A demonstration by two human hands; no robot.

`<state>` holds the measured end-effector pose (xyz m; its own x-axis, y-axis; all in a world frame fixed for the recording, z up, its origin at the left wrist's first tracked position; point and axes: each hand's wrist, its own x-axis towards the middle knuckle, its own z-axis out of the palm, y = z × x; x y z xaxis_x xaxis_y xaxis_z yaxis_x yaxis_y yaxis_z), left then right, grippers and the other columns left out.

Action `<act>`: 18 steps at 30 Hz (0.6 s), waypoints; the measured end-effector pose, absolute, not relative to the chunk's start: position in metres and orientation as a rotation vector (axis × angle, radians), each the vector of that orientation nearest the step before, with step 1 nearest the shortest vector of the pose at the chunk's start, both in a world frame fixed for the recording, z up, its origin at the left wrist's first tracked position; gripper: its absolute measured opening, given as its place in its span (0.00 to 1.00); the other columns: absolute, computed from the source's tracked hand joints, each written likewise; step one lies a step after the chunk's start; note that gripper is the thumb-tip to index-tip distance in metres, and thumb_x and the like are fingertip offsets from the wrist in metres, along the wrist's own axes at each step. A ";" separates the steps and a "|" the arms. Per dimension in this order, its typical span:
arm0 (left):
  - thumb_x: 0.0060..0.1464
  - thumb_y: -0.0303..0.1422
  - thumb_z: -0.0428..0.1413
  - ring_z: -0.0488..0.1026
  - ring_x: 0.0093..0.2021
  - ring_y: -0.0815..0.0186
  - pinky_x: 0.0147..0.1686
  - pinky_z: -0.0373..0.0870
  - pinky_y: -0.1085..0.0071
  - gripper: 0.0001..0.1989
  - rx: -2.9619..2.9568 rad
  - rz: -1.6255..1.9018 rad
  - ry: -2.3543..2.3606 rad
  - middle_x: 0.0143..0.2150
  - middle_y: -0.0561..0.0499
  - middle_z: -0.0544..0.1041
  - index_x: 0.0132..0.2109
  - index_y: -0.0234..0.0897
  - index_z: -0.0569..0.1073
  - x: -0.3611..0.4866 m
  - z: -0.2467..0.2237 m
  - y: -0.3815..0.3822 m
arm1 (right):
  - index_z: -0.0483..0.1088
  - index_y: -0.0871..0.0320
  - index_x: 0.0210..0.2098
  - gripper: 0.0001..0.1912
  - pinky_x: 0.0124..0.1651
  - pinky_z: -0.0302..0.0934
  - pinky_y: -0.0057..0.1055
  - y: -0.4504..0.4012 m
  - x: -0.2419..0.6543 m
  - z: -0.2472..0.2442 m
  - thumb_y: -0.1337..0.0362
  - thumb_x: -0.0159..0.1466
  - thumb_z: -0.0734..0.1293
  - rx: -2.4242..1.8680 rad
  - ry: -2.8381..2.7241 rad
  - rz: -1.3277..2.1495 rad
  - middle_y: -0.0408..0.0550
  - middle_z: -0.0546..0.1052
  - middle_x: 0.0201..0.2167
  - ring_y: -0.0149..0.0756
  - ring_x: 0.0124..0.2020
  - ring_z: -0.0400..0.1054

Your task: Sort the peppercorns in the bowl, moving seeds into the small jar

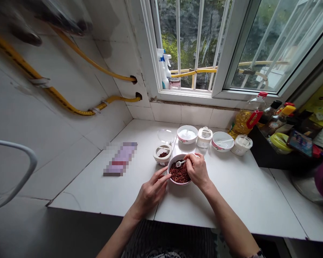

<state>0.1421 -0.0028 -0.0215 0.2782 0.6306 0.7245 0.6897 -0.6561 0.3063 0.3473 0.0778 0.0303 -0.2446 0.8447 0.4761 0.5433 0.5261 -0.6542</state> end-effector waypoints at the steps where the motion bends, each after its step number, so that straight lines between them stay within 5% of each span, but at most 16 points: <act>1: 0.63 0.20 0.49 0.81 0.44 0.66 0.41 0.81 0.72 0.20 -2.458 -1.339 -1.278 0.60 0.37 0.73 0.59 0.38 0.68 0.142 -0.022 -0.003 | 0.71 0.52 0.32 0.10 0.56 0.61 0.45 0.078 0.347 0.030 0.69 0.65 0.59 -1.138 -1.931 0.451 0.41 0.79 0.21 0.42 0.33 0.75; 18: 0.64 0.21 0.49 0.81 0.44 0.66 0.42 0.81 0.71 0.22 -2.479 -1.345 -1.287 0.62 0.38 0.72 0.62 0.40 0.67 0.141 -0.024 -0.003 | 0.72 0.53 0.30 0.10 0.51 0.62 0.43 0.079 0.347 0.030 0.65 0.64 0.60 -1.194 -1.796 0.606 0.43 0.80 0.20 0.42 0.31 0.75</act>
